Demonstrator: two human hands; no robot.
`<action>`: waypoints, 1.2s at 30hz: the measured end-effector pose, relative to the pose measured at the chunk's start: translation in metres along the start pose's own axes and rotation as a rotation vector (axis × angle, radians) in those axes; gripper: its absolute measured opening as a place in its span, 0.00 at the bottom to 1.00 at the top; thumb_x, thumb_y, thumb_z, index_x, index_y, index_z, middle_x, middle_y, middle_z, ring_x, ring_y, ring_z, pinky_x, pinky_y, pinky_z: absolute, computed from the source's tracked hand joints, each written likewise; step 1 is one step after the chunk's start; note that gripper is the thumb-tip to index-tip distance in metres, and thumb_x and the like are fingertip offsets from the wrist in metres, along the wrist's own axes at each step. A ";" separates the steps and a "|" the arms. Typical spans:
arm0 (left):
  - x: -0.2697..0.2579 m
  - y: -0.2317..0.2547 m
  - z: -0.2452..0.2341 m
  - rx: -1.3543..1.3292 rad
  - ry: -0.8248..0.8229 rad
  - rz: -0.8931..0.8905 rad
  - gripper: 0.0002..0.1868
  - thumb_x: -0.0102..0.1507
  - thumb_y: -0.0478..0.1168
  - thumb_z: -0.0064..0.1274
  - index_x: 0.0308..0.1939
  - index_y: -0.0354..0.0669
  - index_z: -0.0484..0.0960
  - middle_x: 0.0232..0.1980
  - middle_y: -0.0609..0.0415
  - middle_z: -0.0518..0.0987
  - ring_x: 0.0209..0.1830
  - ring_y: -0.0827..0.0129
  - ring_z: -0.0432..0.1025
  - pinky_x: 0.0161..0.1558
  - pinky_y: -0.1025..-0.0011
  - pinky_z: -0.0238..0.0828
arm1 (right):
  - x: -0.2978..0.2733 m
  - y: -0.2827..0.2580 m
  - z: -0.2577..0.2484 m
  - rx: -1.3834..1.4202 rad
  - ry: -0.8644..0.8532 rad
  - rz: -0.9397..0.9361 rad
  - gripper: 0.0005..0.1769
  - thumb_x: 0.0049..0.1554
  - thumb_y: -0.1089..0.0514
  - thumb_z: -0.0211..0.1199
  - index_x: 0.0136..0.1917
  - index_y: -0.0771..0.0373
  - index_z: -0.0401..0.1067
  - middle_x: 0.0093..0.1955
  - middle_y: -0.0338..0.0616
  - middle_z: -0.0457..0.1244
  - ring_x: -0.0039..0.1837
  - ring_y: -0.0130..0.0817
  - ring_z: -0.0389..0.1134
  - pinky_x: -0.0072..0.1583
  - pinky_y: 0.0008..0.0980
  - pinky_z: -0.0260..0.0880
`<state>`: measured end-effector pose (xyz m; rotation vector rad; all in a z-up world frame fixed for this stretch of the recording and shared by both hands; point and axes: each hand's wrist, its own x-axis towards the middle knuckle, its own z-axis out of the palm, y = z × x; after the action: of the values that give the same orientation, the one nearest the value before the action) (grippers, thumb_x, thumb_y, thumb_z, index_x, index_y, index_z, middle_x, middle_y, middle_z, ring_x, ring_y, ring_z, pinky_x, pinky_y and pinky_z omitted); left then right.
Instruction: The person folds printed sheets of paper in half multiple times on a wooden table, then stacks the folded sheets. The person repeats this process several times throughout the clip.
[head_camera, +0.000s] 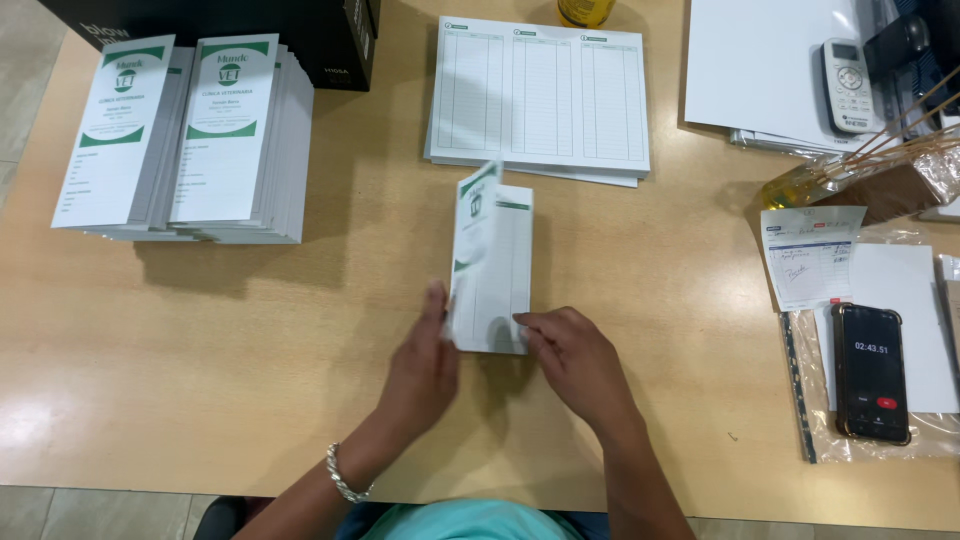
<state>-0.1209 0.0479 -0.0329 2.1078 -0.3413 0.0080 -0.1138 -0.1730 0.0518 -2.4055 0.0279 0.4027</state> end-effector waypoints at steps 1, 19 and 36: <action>0.005 0.005 -0.009 0.002 0.002 0.001 0.41 0.64 0.25 0.40 0.80 0.29 0.44 0.76 0.25 0.60 0.70 0.34 0.62 0.69 0.45 0.63 | -0.001 0.000 0.003 0.001 0.001 -0.003 0.18 0.67 0.48 0.53 0.65 0.48 0.77 0.54 0.50 0.70 0.58 0.50 0.72 0.58 0.46 0.74; 0.017 0.033 -0.038 -0.478 0.059 -0.441 0.24 0.73 0.34 0.33 0.73 0.40 0.68 0.66 0.44 0.77 0.68 0.63 0.66 0.70 0.51 0.62 | 0.063 0.002 0.044 -0.512 0.312 -0.484 0.18 0.65 0.44 0.55 0.64 0.49 0.74 0.71 0.50 0.61 0.75 0.52 0.60 0.71 0.55 0.59; 0.009 -0.027 -0.020 -0.551 0.070 -0.422 0.22 0.73 0.35 0.32 0.70 0.35 0.71 0.59 0.44 0.80 0.61 0.67 0.68 0.67 0.52 0.65 | 0.099 0.006 0.061 -0.554 0.134 -0.324 0.33 0.70 0.36 0.35 0.83 0.45 0.52 0.84 0.46 0.48 0.84 0.47 0.44 0.80 0.60 0.33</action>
<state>-0.1030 0.0754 -0.0435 1.5899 0.1405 -0.2338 -0.0375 -0.1299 -0.0250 -2.9077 -0.4639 0.1004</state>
